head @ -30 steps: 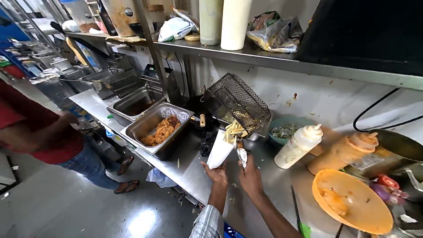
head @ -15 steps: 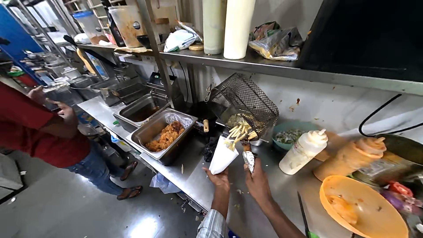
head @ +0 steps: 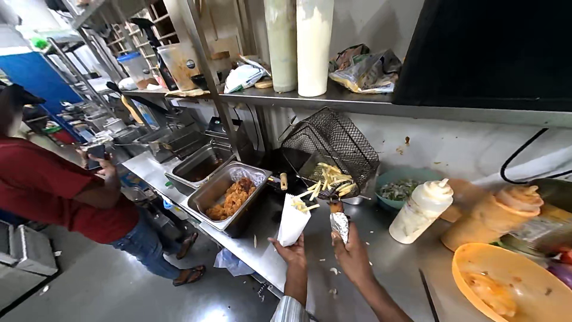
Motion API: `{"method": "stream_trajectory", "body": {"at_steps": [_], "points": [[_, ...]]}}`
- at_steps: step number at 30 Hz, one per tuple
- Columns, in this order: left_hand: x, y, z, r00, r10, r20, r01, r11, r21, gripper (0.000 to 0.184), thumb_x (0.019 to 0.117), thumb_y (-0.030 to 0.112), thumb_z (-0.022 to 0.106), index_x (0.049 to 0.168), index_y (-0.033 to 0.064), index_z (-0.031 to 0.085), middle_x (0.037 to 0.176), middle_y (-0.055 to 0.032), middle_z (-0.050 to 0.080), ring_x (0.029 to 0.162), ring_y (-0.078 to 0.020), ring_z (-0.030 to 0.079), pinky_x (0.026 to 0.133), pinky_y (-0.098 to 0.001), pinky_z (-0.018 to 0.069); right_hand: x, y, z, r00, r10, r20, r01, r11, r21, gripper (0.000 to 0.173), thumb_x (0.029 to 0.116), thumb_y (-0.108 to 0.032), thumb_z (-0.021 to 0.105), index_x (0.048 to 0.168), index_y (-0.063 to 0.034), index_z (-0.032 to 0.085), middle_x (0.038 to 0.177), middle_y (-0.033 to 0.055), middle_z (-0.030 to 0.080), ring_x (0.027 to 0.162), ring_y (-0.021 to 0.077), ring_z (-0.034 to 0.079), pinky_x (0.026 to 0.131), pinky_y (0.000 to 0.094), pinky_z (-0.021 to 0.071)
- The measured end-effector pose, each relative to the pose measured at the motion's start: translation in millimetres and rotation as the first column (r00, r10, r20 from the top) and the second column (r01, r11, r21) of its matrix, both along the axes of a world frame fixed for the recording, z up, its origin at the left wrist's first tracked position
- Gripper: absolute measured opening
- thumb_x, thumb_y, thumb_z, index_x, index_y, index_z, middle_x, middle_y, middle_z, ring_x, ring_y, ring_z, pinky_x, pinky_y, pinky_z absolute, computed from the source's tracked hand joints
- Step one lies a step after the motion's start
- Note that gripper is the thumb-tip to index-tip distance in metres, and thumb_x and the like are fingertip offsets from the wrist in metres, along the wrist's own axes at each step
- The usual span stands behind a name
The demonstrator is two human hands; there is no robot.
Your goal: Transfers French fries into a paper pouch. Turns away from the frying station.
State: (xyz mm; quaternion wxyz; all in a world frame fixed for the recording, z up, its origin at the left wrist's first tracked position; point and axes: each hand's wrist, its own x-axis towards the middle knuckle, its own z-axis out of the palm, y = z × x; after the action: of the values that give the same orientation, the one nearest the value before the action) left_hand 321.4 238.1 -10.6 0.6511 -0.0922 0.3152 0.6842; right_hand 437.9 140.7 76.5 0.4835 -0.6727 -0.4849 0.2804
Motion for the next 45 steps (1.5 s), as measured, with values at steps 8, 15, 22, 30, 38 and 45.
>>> {"method": "stream_trajectory", "body": {"at_steps": [8, 15, 22, 30, 38, 45], "points": [[-9.6, 1.9, -1.0, 0.999, 0.034, 0.009, -0.034, 0.999, 0.008, 0.085, 0.0962, 0.077, 0.031, 0.151, 0.0119, 0.034, 0.144, -0.0205, 0.05, 0.121, -0.0358, 0.058, 0.095, -0.0509, 0.0529, -7.0, 2.2, -3.1, 0.998, 0.037, -0.047, -0.037, 0.999, -0.006, 0.052, 0.1051, -0.019, 0.051, 0.151, -0.0012, 0.034, 0.093, 0.0161, 0.065, 0.069, 0.0265, 0.065, 0.066, 0.0471, 0.0574], [-2.1, 5.9, 9.4, 0.998, -0.021, 0.052, 0.02, 1.0, 0.011, 0.085, 0.0963, 0.077, 0.033, 0.154, 0.0135, 0.033, 0.149, -0.0208, 0.046, 0.127, -0.0386, 0.056, 0.098, -0.0531, 0.0524, -9.4, 1.6, -5.7, 0.997, 0.045, -0.059, -0.048, 0.997, -0.052, 0.053, 0.1049, -0.02, 0.051, 0.152, -0.0021, 0.034, 0.091, 0.0132, 0.064, 0.066, 0.0237, 0.064, 0.063, 0.044, 0.0575], [2.5, 0.0, -5.6, 0.992, -0.119, 0.03, 0.119, 0.993, -0.018, 0.093, 0.0918, 0.083, 0.028, 0.152, 0.0124, 0.035, 0.141, -0.0226, 0.053, 0.118, -0.0388, 0.062, 0.093, -0.0523, 0.0549, -5.1, -2.2, -9.0, 0.994, 0.043, -0.099, -0.046, 0.999, -0.028, 0.054, 0.105, -0.021, 0.051, 0.152, -0.0015, 0.033, 0.087, 0.012, 0.063, 0.063, 0.0221, 0.063, 0.061, 0.0429, 0.0573], [17.4, -7.7, 3.9, 0.987, -0.14, -0.079, 0.137, 0.99, -0.041, 0.091, 0.0943, 0.081, 0.022, 0.149, 0.0102, 0.038, 0.13, -0.0221, 0.058, 0.103, -0.0338, 0.065, 0.083, -0.0481, 0.0564, -10.7, -5.5, -8.6, 0.979, -0.016, 0.202, 0.004, 0.998, 0.059, 0.05, 0.1036, -0.021, 0.053, 0.144, 0.0058, 0.044, 0.098, 0.0204, 0.07, 0.086, 0.0326, 0.071, 0.08, 0.0519, 0.058], [26.5, -12.7, -0.8, 0.991, 0.002, -0.134, 0.006, 0.998, 0.06, 0.082, 0.0986, 0.075, 0.024, 0.14, 0.0083, 0.045, 0.11, -0.015, 0.063, 0.09, -0.0251, 0.066, 0.076, -0.0421, 0.0571, -19.2, -6.3, -13.1, 0.892, -0.016, 0.452, 0.036, 0.999, -0.037, 0.046, 0.1016, -0.014, 0.054, 0.143, 0.0063, 0.048, 0.101, 0.0257, 0.071, 0.088, 0.0434, 0.072, 0.08, 0.0584, 0.0575], [28.1, -12.0, 3.9, 0.989, 0.072, -0.132, -0.067, 0.997, 0.047, 0.076, 0.1027, 0.069, 0.024, 0.142, 0.0074, 0.044, 0.119, -0.0161, 0.06, 0.1, -0.0248, 0.062, 0.083, -0.0413, 0.0544, -26.4, -3.8, -13.2, 0.854, -0.035, 0.519, 0.061, 0.998, -0.033, 0.049, 0.0987, -0.008, 0.056, 0.144, 0.0077, 0.046, 0.101, 0.0269, 0.072, 0.087, 0.0449, 0.073, 0.078, 0.0588, 0.0579]]}}
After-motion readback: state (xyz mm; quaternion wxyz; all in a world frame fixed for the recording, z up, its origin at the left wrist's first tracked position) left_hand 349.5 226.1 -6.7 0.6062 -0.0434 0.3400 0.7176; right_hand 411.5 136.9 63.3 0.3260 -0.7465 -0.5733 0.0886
